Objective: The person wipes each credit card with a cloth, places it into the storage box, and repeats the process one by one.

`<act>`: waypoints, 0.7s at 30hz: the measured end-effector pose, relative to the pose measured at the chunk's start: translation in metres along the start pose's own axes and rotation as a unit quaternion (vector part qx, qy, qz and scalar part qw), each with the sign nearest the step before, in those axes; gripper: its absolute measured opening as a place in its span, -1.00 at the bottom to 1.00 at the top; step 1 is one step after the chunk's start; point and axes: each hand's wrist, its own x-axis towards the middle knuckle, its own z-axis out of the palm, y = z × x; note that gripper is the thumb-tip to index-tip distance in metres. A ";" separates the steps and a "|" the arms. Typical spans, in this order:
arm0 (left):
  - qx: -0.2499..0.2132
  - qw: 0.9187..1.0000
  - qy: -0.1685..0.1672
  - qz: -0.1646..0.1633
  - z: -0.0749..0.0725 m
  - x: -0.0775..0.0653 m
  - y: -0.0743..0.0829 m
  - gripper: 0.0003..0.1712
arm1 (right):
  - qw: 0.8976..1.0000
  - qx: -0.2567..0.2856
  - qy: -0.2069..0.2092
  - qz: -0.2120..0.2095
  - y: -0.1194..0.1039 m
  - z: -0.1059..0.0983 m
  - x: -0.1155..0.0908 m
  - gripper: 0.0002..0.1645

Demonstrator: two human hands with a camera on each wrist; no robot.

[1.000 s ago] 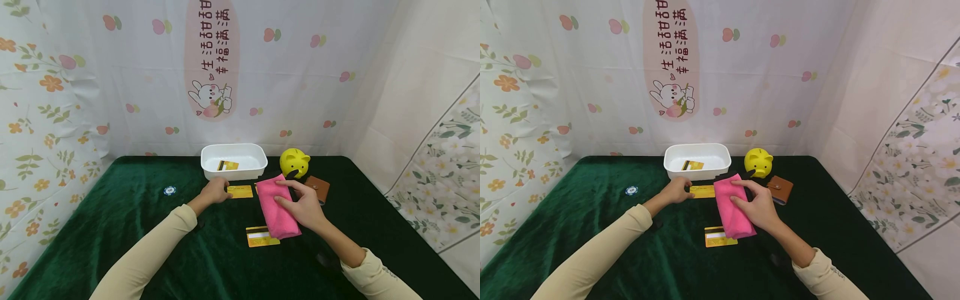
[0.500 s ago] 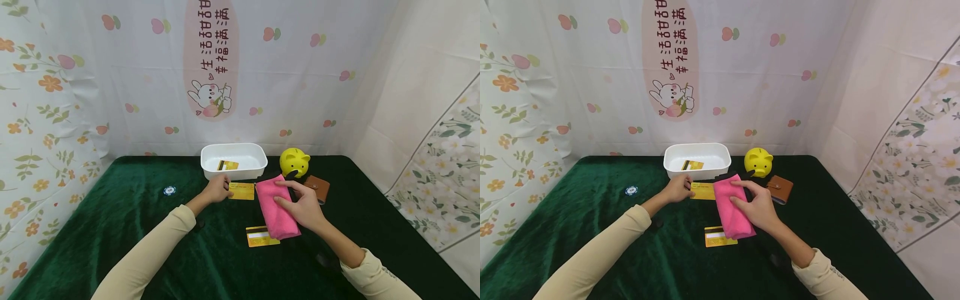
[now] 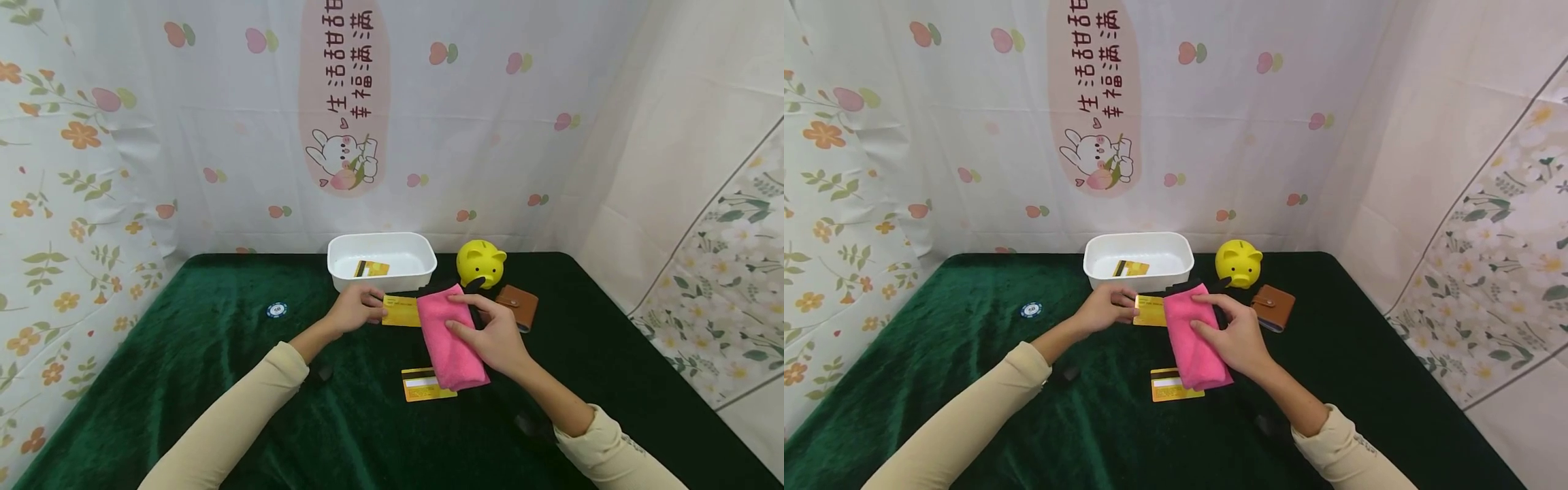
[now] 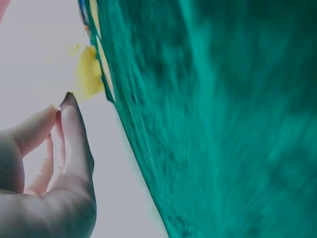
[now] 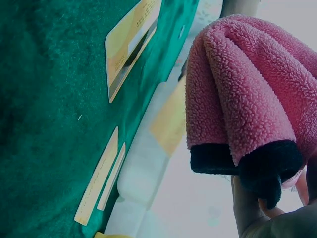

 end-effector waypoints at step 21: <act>-0.224 0.972 -0.036 -0.061 0.009 -0.039 0.017 -0.66 | 0.997 0.066 0.003 -0.030 0.022 0.017 0.000 -0.57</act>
